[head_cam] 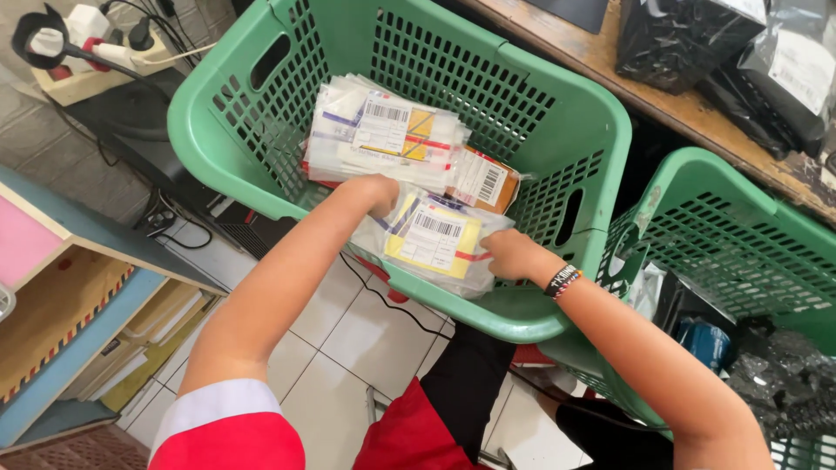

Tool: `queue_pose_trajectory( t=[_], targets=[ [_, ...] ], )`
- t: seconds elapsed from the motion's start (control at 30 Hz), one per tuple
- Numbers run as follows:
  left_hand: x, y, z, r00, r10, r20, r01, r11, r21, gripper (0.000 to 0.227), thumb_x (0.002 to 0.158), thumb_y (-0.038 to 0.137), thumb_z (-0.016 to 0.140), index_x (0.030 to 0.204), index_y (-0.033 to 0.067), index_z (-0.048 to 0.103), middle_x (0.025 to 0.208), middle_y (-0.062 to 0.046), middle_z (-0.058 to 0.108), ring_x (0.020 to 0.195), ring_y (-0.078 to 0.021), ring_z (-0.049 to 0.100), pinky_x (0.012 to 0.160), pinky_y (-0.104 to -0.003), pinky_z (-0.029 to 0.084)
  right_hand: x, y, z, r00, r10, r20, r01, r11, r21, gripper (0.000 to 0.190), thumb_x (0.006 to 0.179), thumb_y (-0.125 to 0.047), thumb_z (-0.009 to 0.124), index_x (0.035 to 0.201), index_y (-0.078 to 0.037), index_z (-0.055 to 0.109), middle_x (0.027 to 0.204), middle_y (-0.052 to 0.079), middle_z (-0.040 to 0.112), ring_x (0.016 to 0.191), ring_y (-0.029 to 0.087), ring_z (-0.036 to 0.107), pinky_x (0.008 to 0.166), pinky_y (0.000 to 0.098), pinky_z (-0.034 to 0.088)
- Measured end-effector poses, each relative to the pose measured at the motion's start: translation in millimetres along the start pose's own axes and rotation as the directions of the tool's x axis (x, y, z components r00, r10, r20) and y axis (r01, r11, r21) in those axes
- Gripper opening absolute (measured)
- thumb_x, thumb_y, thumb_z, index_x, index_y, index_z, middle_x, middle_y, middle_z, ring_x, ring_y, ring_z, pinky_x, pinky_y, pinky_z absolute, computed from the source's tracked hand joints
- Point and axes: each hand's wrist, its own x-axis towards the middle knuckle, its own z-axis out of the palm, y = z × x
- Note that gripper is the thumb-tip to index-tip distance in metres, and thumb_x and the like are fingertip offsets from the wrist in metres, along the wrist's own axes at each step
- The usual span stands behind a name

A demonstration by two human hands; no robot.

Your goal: The person repeatedly picks small plastic-wrapped packages from a green basket, scans their barcodes with a handheld barcode scanner, and places them into a second green basket. The process is repeated for multiple items throughout the clip.

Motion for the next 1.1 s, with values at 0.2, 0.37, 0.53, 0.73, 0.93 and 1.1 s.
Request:
queue_pose_trajectory(
  t=[0.2,0.37,0.53,0.73,0.93,1.1],
  targets=[
    [-0.7,-5.2,3.7,0.979,-0.08,0.187,0.071,0.996,0.053,0.078,0.079,0.011,0.074,0.152,0.0206,0.047,0.144,-0.013,0.061,0.13,-0.0309,0.061,0.105,-0.042,0.05,-11.0,-18.0,-4.5,0.975,0.127,0.183,-0.12,0.992,-0.049,0.051,0.087,-0.018,0.061,0.138,-0.021,0.059,0.121,0.02,0.066,0.113,0.037,0.065,0.096,0.0463,0.053],
    [-17.5,-4.0,-4.4,0.999,0.034,-0.034,-0.036,0.998,-0.056,0.069,0.079,0.009,0.072,0.145,0.0182,0.053,0.138,-0.015,0.061,0.128,-0.0327,0.059,0.103,-0.043,0.049,-20.3,-33.3,-28.9,0.988,0.13,-0.083,-0.131,0.991,-0.002,0.043,0.088,-0.02,0.057,0.131,-0.021,0.065,0.114,0.016,0.072,0.109,0.035,0.069,0.092,0.0476,0.055],
    [-44.5,30.9,-24.8,0.855,0.29,-0.43,-0.402,0.894,-0.195,0.044,0.085,0.011,0.067,0.129,0.0094,0.061,0.117,-0.016,0.072,0.111,-0.0336,0.067,0.095,-0.042,0.053,-55.4,-45.1,-59.0,0.922,0.011,-0.388,0.062,0.983,0.174,0.037,0.088,-0.022,0.063,0.124,-0.017,0.066,0.098,0.016,0.072,0.096,0.036,0.069,0.081,0.0499,0.055],
    [-83.6,138.6,-52.7,0.636,0.486,-0.6,-0.733,0.623,-0.272,0.034,0.086,0.004,0.066,0.12,0.0048,0.064,0.107,-0.015,0.073,0.101,-0.0278,0.073,0.089,-0.038,0.057,-128.1,-32.8,-84.8,0.786,-0.065,-0.614,0.332,0.883,0.331,0.032,0.089,-0.011,0.068,0.12,-0.009,0.07,0.078,0.012,0.067,0.07,0.025,0.067,0.067,0.0391,0.054],
    [-117.4,249.0,-64.2,0.417,0.595,-0.687,-0.886,0.435,-0.161,0.034,0.086,0.001,0.066,0.12,0.0032,0.063,0.107,-0.015,0.069,0.102,-0.0292,0.072,0.09,-0.039,0.056,-205.7,17.2,-88.6,0.66,0.176,-0.731,0.289,0.838,0.463,0.02,0.092,-0.008,0.067,0.111,-0.005,0.074,0.075,0.006,0.067,0.063,0.011,0.061,0.059,0.0298,0.051],
    [-117.8,327.0,-54.3,0.329,0.571,-0.752,-0.935,0.308,-0.176,0.028,0.09,-0.002,0.063,0.117,0.0048,0.066,0.108,-0.015,0.067,0.1,-0.0306,0.071,0.089,-0.04,0.056,-238.7,107.0,-61.5,0.702,0.421,-0.575,0.166,0.688,0.706,0.019,0.093,-0.013,0.067,0.109,-0.004,0.073,0.078,0.005,0.072,0.069,0.007,0.069,0.062,0.0236,0.055]
  ],
)
